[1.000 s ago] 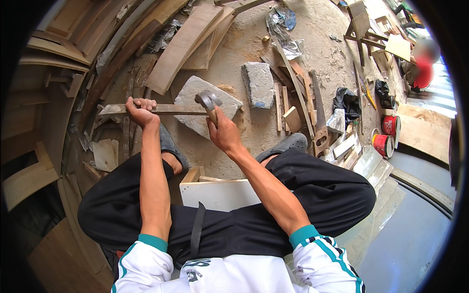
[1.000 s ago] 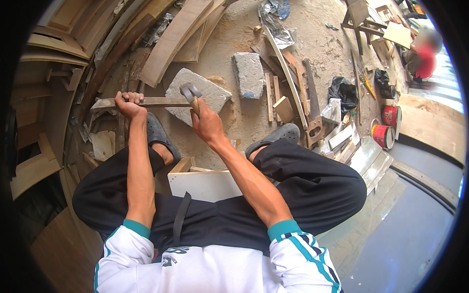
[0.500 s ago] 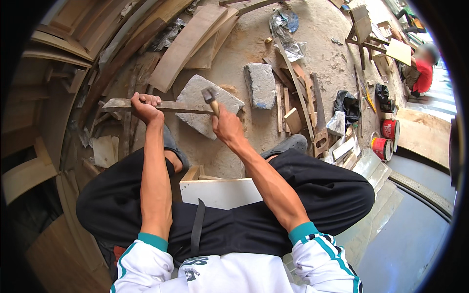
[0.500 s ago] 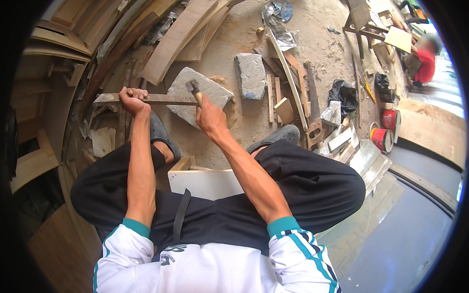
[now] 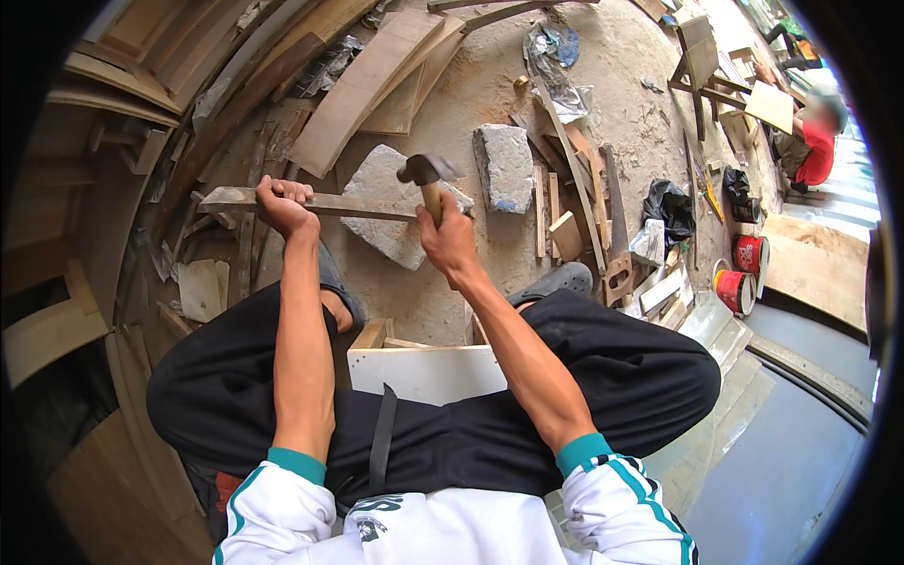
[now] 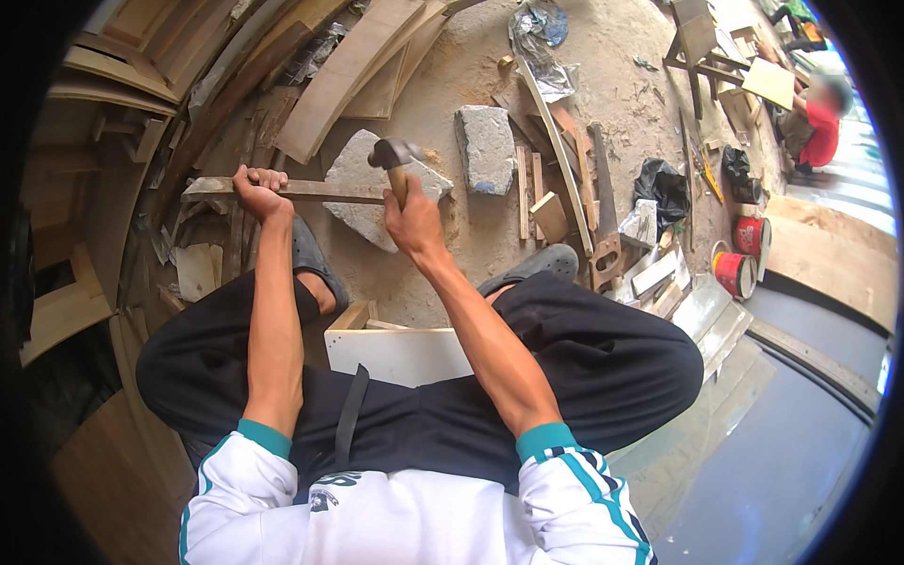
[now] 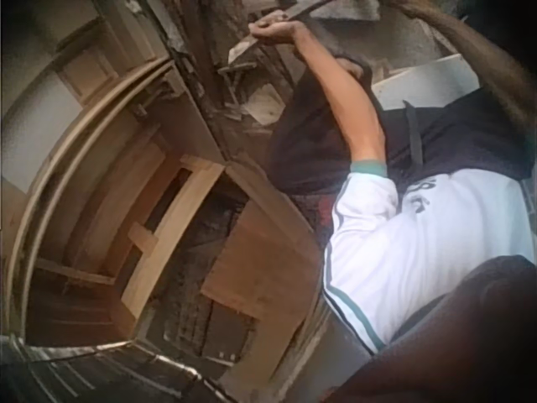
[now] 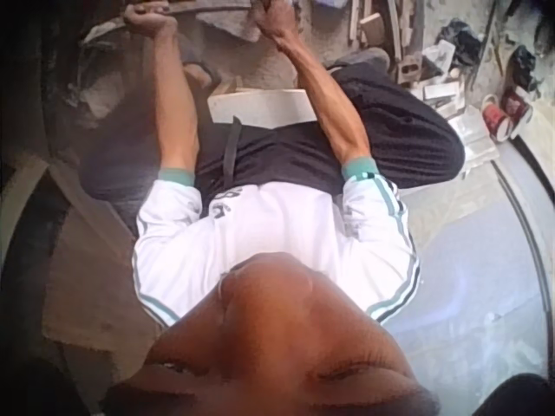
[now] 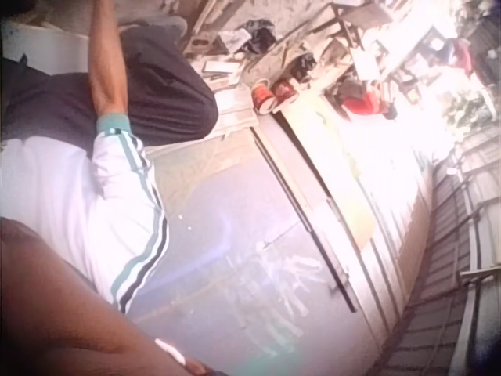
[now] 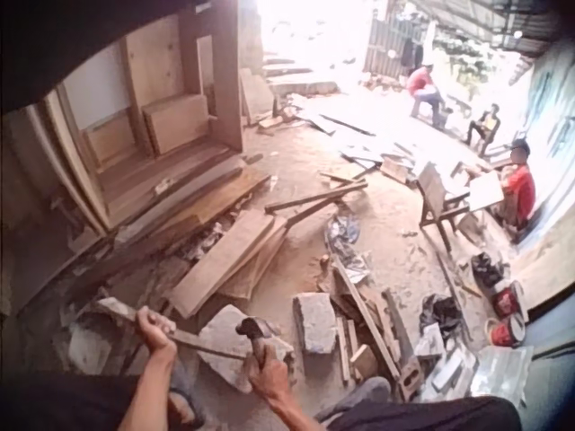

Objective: The person sits on the floor and uses a hammer and chisel to split a piece of wood. They repeatedly strike the chisel to separate the wood into smaller pieces.

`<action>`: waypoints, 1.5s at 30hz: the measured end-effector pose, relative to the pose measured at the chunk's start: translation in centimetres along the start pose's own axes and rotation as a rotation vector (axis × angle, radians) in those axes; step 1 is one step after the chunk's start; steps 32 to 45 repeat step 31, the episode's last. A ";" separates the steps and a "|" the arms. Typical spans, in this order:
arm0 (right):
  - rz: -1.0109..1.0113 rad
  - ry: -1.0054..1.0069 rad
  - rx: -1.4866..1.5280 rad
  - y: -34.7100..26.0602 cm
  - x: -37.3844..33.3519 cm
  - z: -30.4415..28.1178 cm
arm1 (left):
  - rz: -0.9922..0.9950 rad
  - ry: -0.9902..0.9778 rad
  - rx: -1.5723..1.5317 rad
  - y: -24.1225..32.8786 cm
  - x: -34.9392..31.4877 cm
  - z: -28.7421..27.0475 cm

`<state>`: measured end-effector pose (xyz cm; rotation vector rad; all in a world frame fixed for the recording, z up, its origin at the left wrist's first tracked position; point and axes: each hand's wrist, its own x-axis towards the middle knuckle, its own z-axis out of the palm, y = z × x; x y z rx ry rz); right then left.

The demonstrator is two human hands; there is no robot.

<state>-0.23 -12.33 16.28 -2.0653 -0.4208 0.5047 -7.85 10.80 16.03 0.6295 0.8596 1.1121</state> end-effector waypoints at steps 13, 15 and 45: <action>0.419 -0.095 0.183 0.7 0.4 1.7 | -0.036 0.013 -0.024 -0.2 1.7 -1.7; 0.351 0.001 0.239 1.3 1.2 0.8 | -0.021 -0.050 -0.025 -0.4 1.9 -1.4; 0.253 0.175 0.334 -1.0 1.0 -0.2 | 0.000 -0.114 -0.002 -0.3 0.7 -2.0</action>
